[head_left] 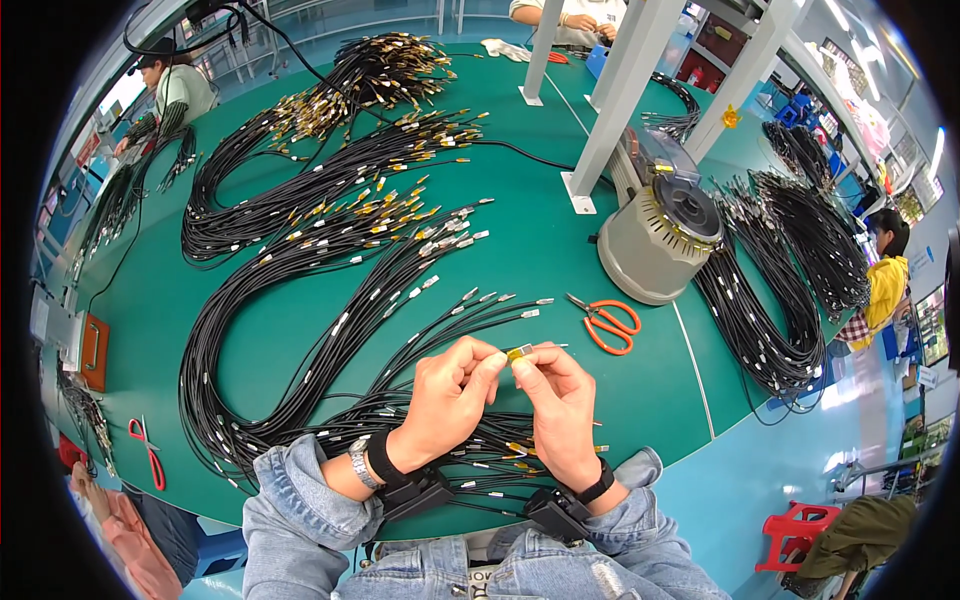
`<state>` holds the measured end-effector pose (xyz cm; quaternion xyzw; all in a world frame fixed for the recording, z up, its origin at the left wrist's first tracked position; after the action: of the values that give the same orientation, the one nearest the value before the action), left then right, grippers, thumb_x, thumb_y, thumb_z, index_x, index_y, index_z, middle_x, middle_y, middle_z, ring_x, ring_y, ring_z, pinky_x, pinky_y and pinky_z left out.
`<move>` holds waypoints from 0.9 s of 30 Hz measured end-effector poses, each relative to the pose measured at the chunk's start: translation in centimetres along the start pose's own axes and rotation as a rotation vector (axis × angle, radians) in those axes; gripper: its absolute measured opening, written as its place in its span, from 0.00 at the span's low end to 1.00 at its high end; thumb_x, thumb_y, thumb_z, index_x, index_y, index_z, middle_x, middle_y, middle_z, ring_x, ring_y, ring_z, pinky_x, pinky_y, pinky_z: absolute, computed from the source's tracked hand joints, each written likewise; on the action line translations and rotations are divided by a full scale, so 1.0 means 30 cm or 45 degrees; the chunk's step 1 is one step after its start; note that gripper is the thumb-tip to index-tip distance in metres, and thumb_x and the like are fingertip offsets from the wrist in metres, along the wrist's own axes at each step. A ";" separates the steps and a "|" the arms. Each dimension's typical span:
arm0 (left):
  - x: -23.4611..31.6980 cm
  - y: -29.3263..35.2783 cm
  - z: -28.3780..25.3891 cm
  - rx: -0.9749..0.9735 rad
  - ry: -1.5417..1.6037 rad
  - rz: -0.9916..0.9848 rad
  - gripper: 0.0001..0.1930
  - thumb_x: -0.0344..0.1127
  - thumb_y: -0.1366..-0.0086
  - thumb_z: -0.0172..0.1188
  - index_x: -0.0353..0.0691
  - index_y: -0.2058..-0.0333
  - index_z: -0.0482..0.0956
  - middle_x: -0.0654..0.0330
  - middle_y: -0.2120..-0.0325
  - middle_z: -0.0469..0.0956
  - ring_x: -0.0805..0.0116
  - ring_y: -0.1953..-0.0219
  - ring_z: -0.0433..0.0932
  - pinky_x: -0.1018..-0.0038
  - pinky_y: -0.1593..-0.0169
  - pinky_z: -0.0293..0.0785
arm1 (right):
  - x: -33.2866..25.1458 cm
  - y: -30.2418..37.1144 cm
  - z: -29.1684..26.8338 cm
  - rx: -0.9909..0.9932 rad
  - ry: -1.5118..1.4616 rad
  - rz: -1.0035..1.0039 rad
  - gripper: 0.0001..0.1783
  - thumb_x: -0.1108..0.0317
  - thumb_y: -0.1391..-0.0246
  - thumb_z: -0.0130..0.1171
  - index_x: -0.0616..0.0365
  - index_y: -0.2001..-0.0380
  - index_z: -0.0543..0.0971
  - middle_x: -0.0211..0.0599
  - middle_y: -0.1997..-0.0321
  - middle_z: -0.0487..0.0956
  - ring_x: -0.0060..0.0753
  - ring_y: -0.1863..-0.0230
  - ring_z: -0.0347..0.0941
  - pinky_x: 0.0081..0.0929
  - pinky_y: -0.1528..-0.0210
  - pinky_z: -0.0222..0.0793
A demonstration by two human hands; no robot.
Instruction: The person picks up a cable from a pile, wraps a small piece of yellow tape around the connector end by hand, and sets the finished cable aside.
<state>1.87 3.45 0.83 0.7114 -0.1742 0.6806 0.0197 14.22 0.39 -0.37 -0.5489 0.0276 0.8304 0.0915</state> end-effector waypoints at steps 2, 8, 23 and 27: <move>0.000 0.000 0.001 -0.011 -0.004 -0.007 0.06 0.28 0.37 0.52 0.31 0.72 0.71 0.64 0.87 0.71 0.82 0.85 0.66 0.83 0.82 0.60 | 0.002 -0.001 -0.001 -0.006 0.008 -0.006 0.02 0.75 0.48 0.56 0.62 0.70 0.75 0.27 0.67 0.73 0.16 0.67 0.65 0.15 0.64 0.60; -0.011 -0.006 0.004 -0.040 0.065 -0.048 0.08 0.29 0.36 0.51 0.32 0.73 0.71 0.67 0.88 0.67 0.83 0.86 0.63 0.82 0.83 0.56 | -0.003 -0.003 -0.009 -0.005 0.073 -0.044 0.02 0.76 0.48 0.56 0.63 0.70 0.74 0.28 0.67 0.72 0.17 0.67 0.66 0.16 0.63 0.61; -0.013 -0.032 -0.001 -0.629 0.382 -0.412 0.14 0.40 0.31 0.45 0.36 0.70 0.71 0.69 0.89 0.65 0.84 0.90 0.57 0.85 0.85 0.52 | -0.009 -0.005 -0.019 -0.041 0.211 -0.185 0.03 0.76 0.49 0.58 0.64 0.70 0.74 0.31 0.66 0.72 0.21 0.64 0.69 0.18 0.59 0.65; -0.018 -0.031 0.001 -0.671 0.365 -0.460 0.15 0.41 0.31 0.44 0.36 0.71 0.71 0.68 0.89 0.66 0.83 0.90 0.57 0.85 0.85 0.53 | -0.003 -0.012 -0.021 -0.043 0.168 -0.167 0.03 0.76 0.48 0.58 0.64 0.70 0.74 0.31 0.66 0.73 0.20 0.65 0.68 0.18 0.60 0.64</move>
<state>2.15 4.42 0.50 0.5983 -0.2106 0.6908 0.3470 14.88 0.62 -0.52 -0.6045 -0.0164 0.7850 0.1345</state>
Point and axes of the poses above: each hand's wrist, its own y-axis away from the middle knuckle, its own z-axis out of the palm, x = y × z, the point moved 5 cm from there along -y, towards the middle knuckle
